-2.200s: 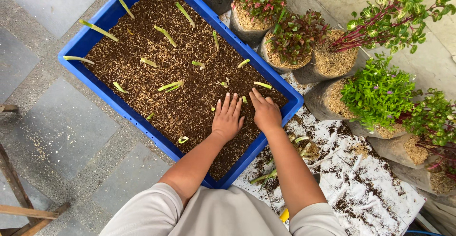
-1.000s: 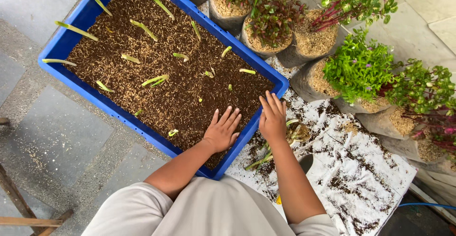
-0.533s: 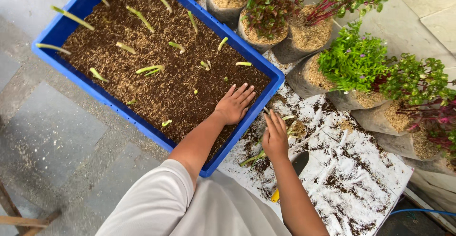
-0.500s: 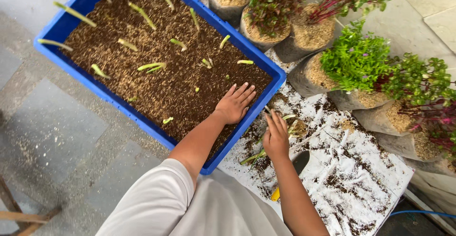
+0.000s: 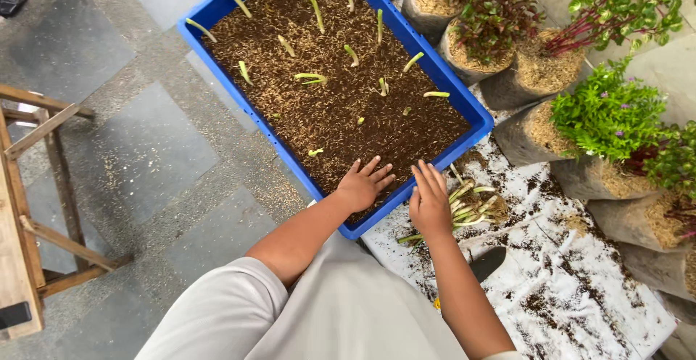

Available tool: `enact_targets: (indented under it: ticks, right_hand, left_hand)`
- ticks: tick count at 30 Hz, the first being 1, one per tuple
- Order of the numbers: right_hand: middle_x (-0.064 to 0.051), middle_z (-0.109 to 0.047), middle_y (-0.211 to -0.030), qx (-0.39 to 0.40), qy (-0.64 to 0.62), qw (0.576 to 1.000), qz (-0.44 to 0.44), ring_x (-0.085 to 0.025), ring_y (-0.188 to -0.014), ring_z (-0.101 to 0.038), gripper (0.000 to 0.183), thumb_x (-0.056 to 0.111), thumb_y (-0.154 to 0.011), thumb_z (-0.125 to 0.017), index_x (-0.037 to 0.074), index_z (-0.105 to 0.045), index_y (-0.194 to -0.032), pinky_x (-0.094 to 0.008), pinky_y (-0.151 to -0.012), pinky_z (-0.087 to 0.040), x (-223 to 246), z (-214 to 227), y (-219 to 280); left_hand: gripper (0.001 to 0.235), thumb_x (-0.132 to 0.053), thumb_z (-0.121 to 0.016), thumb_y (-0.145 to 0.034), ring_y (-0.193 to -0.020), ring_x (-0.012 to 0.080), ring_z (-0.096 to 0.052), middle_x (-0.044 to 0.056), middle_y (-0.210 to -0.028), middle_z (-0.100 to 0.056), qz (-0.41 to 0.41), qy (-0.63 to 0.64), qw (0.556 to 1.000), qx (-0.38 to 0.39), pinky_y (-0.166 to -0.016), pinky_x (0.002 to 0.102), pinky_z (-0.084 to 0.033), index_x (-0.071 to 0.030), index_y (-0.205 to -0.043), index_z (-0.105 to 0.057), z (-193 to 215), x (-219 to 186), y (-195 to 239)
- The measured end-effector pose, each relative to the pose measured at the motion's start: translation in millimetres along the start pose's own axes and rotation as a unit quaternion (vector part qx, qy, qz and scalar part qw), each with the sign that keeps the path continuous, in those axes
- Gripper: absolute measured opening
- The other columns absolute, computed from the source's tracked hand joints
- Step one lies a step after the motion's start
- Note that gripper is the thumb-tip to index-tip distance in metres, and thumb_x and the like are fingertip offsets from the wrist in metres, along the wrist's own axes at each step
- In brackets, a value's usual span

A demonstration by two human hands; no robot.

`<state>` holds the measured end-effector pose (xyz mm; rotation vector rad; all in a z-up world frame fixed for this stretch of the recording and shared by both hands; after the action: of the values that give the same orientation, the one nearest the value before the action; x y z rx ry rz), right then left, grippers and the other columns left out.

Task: The person plants green onion stalks into a large blue bin filled with soil by hand.

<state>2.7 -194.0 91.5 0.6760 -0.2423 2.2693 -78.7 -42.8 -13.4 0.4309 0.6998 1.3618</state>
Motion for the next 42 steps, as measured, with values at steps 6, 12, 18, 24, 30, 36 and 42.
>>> enact_targets:
  ticks: [6,12,18,24,30,36,42]
  right_hand:
    - [-0.005,-0.073,-0.141,-0.040,-0.026,0.998,0.052,-0.031,-0.140,-0.069,0.048,0.000,-0.110,-0.051,0.016,-0.076,-0.148,-0.049,-0.122,-0.056,21,-43,-22]
    - [-0.016,-0.083,-0.100,0.289,0.002,0.950,-0.120,-0.039,-0.097,-0.081,0.032,0.015,-0.102,-0.060,0.012,-0.086,-0.121,-0.061,-0.088,-0.068,42,-98,-45]
    - [-0.027,-0.082,-0.090,0.365,-0.004,0.914,-0.176,-0.038,-0.083,-0.082,0.035,0.019,-0.101,-0.062,-0.004,-0.089,-0.101,-0.051,-0.068,-0.068,13,-223,-66]
    - [-0.018,-0.086,-0.114,0.194,-0.133,0.921,-0.310,-0.041,-0.115,-0.083,0.028,0.017,-0.106,-0.064,0.012,-0.087,-0.120,-0.052,-0.090,-0.070,25,-171,-98]
    - [-0.027,-0.085,-0.116,0.333,-0.314,0.771,-0.443,-0.027,-0.092,-0.086,0.046,0.015,-0.116,-0.044,-0.012,-0.073,-0.140,-0.036,-0.083,-0.072,85,-148,-69]
    - [-0.030,-0.083,-0.105,0.027,-0.374,0.796,-0.476,-0.035,-0.086,-0.087,0.033,0.011,-0.117,-0.053,-0.010,-0.075,-0.131,-0.046,-0.078,-0.074,52,-160,-69]
    - [-0.012,-0.069,-0.136,-0.112,-0.164,0.886,-0.419,-0.034,-0.129,-0.074,0.038,0.008,-0.114,-0.054,0.014,-0.069,-0.149,-0.054,-0.109,-0.063,46,-114,-82]
  left_hand:
    - [0.054,-0.056,-0.042,-0.123,-0.173,0.0413,-0.033,0.003,-0.183,-0.048,-0.021,0.006,0.995,-0.098,-0.138,0.072,-0.025,-0.033,-0.167,-0.064,22,22,24]
    - [0.034,-0.033,-0.060,-0.119,-0.079,0.0271,-0.082,0.008,-0.087,-0.080,-0.050,-0.012,0.949,-0.310,-0.068,0.043,-0.067,-0.009,-0.105,-0.080,79,73,21]
    - [0.030,-0.021,-0.057,-0.123,-0.114,0.0307,-0.084,0.019,-0.115,-0.085,-0.096,0.133,0.957,-0.241,-0.104,0.047,-0.069,-0.008,-0.135,-0.081,179,130,80]
    - [0.034,-0.022,-0.055,-0.123,-0.119,0.0369,-0.083,0.021,-0.120,-0.084,-0.115,0.214,0.954,-0.175,-0.104,0.051,-0.067,-0.005,-0.138,-0.081,166,188,83]
    - [0.036,-0.026,-0.047,-0.125,-0.111,0.0404,-0.081,0.019,-0.110,-0.081,-0.102,0.309,0.942,-0.081,-0.096,0.055,-0.066,-0.005,-0.126,-0.077,122,218,57]
    - [0.058,-0.030,-0.026,-0.129,-0.107,0.0455,-0.080,0.029,-0.111,-0.078,-0.083,0.298,0.951,0.001,-0.089,0.059,-0.066,0.006,-0.132,-0.072,115,213,52]
    - [0.049,-0.025,-0.023,-0.128,-0.097,0.0447,-0.078,0.030,-0.110,-0.073,-0.107,0.312,0.944,-0.005,-0.077,0.060,-0.063,0.006,-0.144,-0.059,69,225,18]
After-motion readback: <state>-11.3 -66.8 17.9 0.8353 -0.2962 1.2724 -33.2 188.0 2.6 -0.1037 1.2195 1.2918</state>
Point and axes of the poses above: each hand's wrist, its own y-axis away from the middle knuckle, its own z-axis out of the back of the hand, x = y × z, the point moved 7 cm from there along -y, towards the middle knuckle
